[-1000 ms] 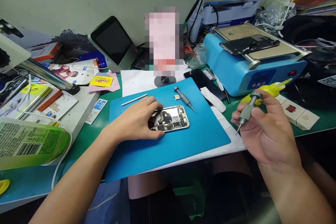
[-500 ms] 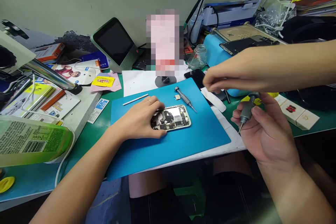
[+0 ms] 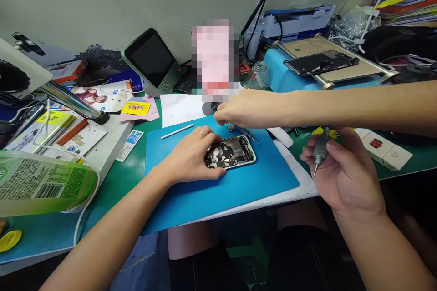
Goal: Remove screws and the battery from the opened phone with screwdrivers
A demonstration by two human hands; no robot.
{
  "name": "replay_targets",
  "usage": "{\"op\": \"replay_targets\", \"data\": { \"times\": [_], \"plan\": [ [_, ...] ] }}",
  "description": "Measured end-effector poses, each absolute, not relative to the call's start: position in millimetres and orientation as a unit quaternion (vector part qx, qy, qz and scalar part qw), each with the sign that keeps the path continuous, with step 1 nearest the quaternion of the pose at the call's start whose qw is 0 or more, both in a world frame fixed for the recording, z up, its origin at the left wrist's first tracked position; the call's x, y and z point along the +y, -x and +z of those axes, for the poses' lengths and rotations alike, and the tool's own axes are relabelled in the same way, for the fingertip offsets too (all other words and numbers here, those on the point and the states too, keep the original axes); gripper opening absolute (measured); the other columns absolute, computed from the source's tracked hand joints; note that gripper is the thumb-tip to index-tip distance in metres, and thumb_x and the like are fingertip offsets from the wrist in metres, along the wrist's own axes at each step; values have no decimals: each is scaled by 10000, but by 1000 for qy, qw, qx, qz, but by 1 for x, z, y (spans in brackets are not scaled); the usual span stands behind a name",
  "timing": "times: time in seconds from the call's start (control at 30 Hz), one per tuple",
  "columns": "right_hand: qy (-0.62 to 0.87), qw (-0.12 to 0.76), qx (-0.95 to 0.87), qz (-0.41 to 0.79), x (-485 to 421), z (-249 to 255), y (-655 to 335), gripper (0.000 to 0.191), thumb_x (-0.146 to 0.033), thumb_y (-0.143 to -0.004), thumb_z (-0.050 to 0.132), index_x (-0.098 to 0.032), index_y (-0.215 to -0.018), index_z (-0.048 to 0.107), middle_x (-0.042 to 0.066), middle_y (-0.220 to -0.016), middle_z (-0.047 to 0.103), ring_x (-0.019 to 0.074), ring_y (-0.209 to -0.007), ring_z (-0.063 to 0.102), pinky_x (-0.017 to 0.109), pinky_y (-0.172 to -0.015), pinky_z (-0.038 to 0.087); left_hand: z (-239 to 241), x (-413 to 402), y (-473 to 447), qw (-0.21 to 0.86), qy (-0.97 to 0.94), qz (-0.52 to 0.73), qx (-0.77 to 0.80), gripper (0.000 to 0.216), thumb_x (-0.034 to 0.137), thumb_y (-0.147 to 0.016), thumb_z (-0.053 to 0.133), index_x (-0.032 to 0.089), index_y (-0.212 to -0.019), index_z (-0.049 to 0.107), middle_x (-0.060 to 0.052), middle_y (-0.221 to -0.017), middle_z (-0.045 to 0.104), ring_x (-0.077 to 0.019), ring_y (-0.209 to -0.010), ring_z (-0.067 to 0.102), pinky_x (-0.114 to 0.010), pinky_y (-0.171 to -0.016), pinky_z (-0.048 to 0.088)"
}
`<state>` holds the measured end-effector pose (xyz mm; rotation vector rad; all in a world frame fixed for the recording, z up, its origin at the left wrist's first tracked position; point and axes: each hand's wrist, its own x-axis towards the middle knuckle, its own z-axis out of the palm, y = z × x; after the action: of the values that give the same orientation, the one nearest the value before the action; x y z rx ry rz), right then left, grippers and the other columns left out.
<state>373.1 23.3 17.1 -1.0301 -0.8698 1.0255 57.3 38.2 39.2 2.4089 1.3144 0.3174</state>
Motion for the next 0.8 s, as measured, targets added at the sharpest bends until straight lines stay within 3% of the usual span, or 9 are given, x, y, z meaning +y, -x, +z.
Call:
{"op": "replay_targets", "data": {
  "times": [0.43, 0.8],
  "plan": [
    [463, 646, -418, 440, 22, 20, -368, 146, -298, -761, 741, -348, -880, 675, -6, -833, 588, 189, -742, 563, 338, -627, 457, 42, 38, -56, 193, -858, 104, 465, 577, 496, -812, 813, 184, -1272, 655, -154, -1246, 661, -368, -1195, 640, -538, -1059, 566],
    [485, 645, -383, 449, 22, 23, -367, 423, -228, -709, 771, -412, -1090, 776, -6, -844, 587, 181, -757, 589, 311, -613, 506, 46, 37, -52, 205, -859, 99, 458, 646, 574, -867, 826, 175, -1338, 637, -124, -1249, 634, -326, -1148, 621, -498, -1049, 538]
  ]
}}
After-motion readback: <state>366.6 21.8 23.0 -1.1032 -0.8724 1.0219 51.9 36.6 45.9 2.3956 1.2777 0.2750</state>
